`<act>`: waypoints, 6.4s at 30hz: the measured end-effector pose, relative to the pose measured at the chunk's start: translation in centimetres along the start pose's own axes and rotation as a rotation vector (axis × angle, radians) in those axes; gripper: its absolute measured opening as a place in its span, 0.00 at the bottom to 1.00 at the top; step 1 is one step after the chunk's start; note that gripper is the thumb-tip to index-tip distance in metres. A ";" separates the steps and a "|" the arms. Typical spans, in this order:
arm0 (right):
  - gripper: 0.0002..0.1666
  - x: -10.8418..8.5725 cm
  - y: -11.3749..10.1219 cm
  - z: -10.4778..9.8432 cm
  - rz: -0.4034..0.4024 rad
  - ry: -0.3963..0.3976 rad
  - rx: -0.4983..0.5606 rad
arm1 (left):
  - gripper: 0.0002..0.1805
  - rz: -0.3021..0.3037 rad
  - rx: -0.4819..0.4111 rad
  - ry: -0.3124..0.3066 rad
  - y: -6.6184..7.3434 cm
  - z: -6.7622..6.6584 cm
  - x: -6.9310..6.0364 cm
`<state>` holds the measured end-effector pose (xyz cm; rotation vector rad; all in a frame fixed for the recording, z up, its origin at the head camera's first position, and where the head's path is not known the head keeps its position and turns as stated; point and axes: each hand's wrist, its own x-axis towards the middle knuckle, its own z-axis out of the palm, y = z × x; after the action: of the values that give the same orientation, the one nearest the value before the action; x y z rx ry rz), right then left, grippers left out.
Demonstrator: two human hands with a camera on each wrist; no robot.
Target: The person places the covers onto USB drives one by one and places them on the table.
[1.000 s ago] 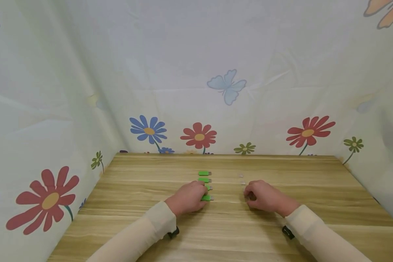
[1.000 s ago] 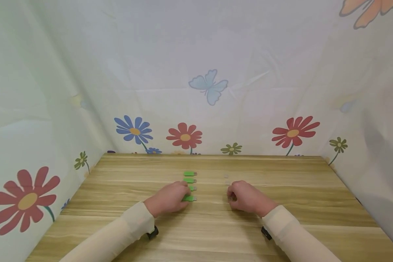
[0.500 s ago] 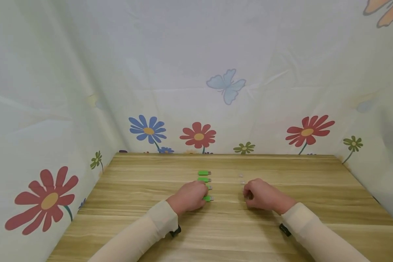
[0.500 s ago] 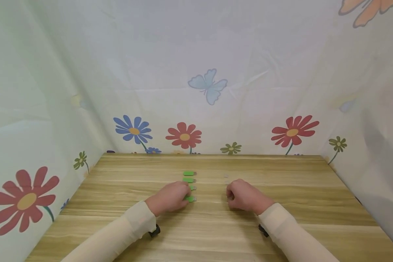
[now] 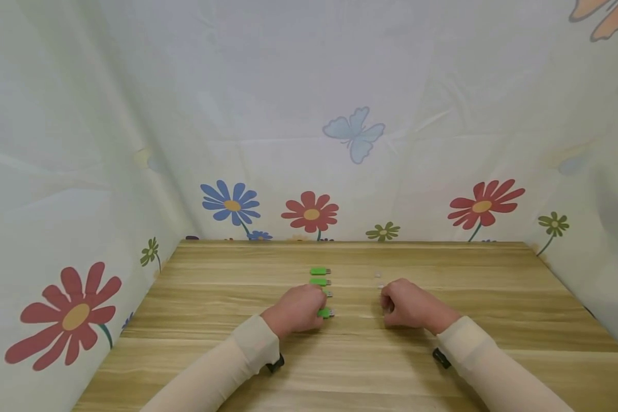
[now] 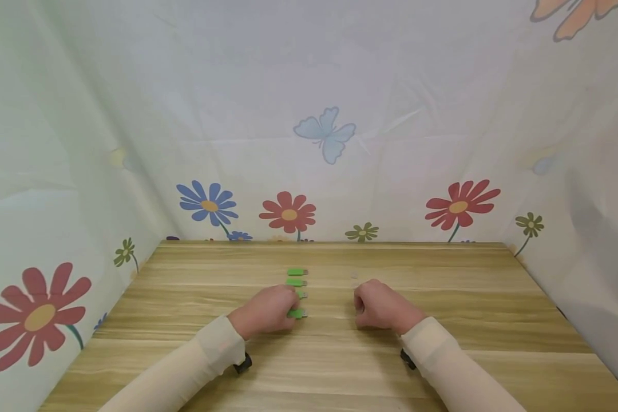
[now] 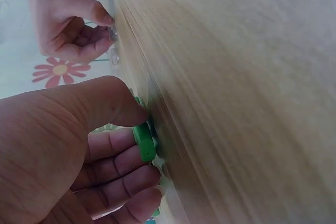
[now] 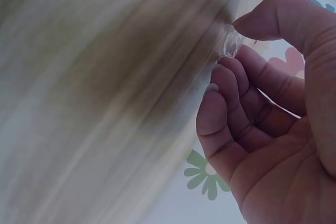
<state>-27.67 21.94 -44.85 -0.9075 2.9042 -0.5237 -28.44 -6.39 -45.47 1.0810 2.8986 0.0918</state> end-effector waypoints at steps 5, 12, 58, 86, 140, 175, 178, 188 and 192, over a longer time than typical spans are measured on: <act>0.09 0.0 -0.1 -0.1 -0.008 0.001 -0.002 | 0.26 -0.012 -0.004 -0.003 0.0 -0.1 -0.1; 0.09 0.0 -0.1 -0.3 -0.022 -0.013 -0.011 | 0.22 -0.023 -0.031 -0.019 0.0 -0.5 -0.3; 0.03 -1.4 -2.8 -1.8 -0.122 0.040 0.311 | 0.08 0.149 -0.207 0.070 -0.9 -3.1 -2.6; 0.04 -1.1 -4.4 -0.9 -0.255 0.149 0.395 | 0.07 0.338 -0.192 0.174 0.7 -3.6 -2.1; 0.06 -0.8 -4.9 -0.3 -0.243 0.158 0.419 | 0.07 0.369 -0.195 0.168 1.5 -3.3 -1.4; 0.08 -0.3 -4.1 0.8 -0.259 0.148 0.436 | 0.07 0.402 -0.118 0.141 1.9 -2.9 -1.0; 0.07 -0.2 -4.2 0.9 -0.257 0.153 0.426 | 0.07 0.400 -0.109 0.138 1.8 -2.8 -0.9; 0.07 0.3 -4.3 0.9 -0.175 0.128 0.431 | 0.07 0.362 -0.091 0.120 1.4 -2.2 -0.4; 0.06 0.4 -4.1 1.1 -0.156 0.137 0.424 | 0.08 0.329 -0.134 0.103 1.3 -2.1 -0.2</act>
<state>-25.61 18.28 -44.50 -1.0643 2.6759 -1.1995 -27.56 -5.64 -43.28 1.5569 2.7208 0.3566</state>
